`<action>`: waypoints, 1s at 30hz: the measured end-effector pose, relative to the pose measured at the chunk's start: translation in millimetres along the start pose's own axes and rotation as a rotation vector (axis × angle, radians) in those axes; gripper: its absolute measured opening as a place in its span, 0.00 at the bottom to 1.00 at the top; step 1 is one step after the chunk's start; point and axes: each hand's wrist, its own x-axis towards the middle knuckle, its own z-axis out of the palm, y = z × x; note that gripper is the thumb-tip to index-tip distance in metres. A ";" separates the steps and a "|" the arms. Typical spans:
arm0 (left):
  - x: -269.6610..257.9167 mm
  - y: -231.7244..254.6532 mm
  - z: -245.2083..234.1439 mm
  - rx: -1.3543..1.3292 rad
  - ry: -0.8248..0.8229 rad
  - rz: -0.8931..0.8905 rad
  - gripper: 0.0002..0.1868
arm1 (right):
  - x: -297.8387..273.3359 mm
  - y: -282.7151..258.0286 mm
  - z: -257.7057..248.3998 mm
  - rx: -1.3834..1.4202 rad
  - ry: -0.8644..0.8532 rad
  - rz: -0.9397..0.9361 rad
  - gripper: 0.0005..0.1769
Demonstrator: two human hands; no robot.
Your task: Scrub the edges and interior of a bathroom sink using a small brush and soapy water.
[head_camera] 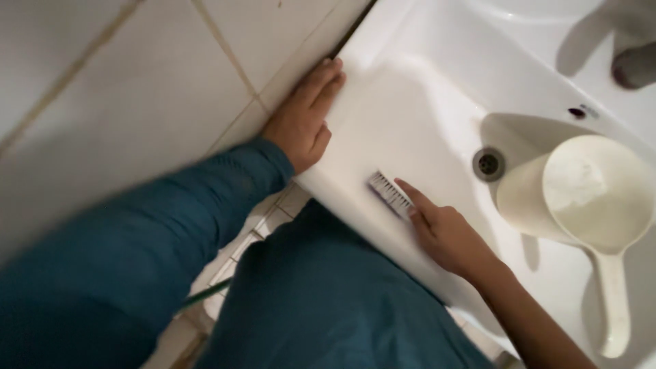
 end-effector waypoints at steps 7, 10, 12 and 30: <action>-1.7 -1.1 1.1 -0.012 -0.031 -0.023 0.38 | 9.3 -18.2 8.1 -0.034 -0.063 -0.010 0.33; -1.5 -2.4 1.7 0.001 -0.045 -0.041 0.38 | 21.4 1.4 17.7 -0.094 0.142 -0.144 0.33; -2.1 -6.8 5.0 0.005 -0.017 -0.005 0.39 | 25.0 5.0 16.2 -0.074 0.131 -0.077 0.34; 1.0 0.4 -1.3 0.009 -0.036 -0.034 0.39 | 20.7 -0.1 5.3 -0.081 0.084 0.067 0.32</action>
